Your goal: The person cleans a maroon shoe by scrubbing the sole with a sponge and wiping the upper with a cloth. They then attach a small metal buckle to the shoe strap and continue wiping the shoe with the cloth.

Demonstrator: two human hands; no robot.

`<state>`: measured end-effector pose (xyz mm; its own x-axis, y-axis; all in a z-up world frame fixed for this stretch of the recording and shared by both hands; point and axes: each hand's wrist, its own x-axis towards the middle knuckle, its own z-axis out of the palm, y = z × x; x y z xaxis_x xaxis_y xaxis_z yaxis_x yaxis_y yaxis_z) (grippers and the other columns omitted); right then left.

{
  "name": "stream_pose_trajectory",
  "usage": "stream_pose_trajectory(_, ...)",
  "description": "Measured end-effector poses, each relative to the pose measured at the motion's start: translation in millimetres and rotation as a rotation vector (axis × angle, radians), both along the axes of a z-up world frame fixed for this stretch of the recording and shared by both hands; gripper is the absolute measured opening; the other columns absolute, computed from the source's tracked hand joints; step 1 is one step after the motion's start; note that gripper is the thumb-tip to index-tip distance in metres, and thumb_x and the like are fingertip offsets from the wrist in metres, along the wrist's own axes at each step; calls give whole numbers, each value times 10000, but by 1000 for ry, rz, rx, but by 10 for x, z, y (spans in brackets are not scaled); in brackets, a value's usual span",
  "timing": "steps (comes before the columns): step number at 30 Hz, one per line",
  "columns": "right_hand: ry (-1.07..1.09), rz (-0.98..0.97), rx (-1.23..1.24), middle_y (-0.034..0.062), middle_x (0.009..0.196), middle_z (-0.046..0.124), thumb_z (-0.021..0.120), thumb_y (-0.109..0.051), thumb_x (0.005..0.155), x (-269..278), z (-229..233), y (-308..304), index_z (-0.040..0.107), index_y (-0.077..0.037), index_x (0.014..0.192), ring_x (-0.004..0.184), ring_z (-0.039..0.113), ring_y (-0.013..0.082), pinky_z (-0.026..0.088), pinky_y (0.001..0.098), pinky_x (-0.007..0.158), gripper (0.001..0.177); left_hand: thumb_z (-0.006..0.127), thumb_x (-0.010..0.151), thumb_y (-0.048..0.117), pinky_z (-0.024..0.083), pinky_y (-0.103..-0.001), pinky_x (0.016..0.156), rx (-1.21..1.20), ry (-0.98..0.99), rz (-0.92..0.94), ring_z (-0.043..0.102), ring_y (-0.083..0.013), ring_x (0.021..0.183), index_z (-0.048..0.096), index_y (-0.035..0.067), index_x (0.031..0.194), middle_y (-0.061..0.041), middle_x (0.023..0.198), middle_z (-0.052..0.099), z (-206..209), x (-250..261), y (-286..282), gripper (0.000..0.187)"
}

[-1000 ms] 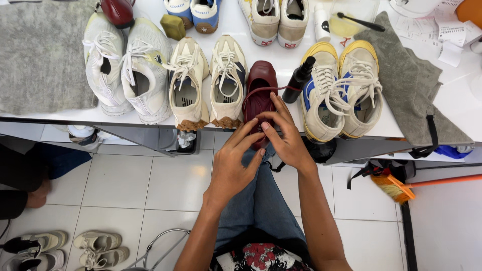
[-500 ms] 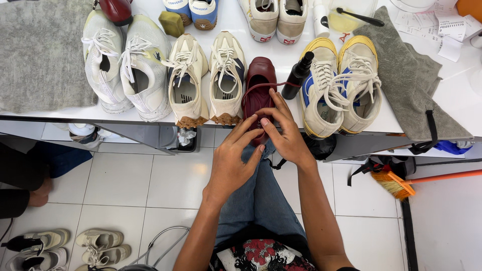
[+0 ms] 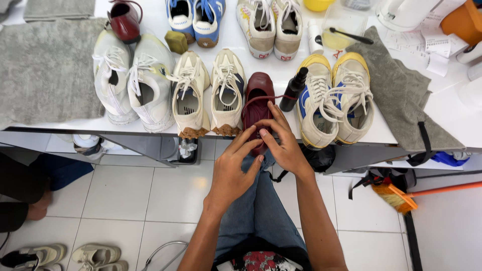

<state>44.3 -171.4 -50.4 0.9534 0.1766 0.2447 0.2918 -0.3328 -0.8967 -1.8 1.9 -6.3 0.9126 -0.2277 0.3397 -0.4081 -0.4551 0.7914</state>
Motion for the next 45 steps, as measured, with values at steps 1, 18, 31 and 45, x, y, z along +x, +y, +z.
stream_pose_trajectory(1, -14, 1, -1, 239, 1660, 288, 518, -268, 1082, -1, -9, -6, 672, -103, 1273, 1548, 155, 451, 140, 595, 1232, 295, 705, 917, 103, 534, -549, 992, -1, -14, 1, 549, -462, 1330, 733, 67, 1207, -178, 1445, 613, -3, -2, 1, 294)
stream_pose_trajectory(18, 170, -17, 5, 53, 1704, 269, 497, -391, 1004, -16, 69, 25, 695, -143, 1227, 1606, 128, 217, 188, 476, 1239, 388, 615, 955, 306, 566, -445, 923, 111, 233, -40, 476, -197, 1438, 651, 225, 1362, 61, 1589, 472, -65, 39, 43, 416)
stream_pose_trajectory(31, 219, -19, 17, 9, 1714, 232, 487, -467, 984, -10, 74, 32, 695, -160, 1256, 1611, 72, 209, 173, 511, 1246, 460, 575, 963, 384, 553, -472, 923, 132, 260, -42, 504, -195, 1421, 639, 264, 1378, 84, 1603, 452, -132, 53, 52, 436)
stream_pose_trajectory(45, 159, -9, 5, 47, 1704, 257, 505, -422, 1006, 3, -15, -10, 688, -151, 1219, 1600, 127, 234, 177, 466, 1240, 390, 667, 914, 294, 494, -393, 990, 86, 71, -37, 592, -250, 1340, 674, 176, 1315, -13, 1562, 521, -304, 48, 45, 419)
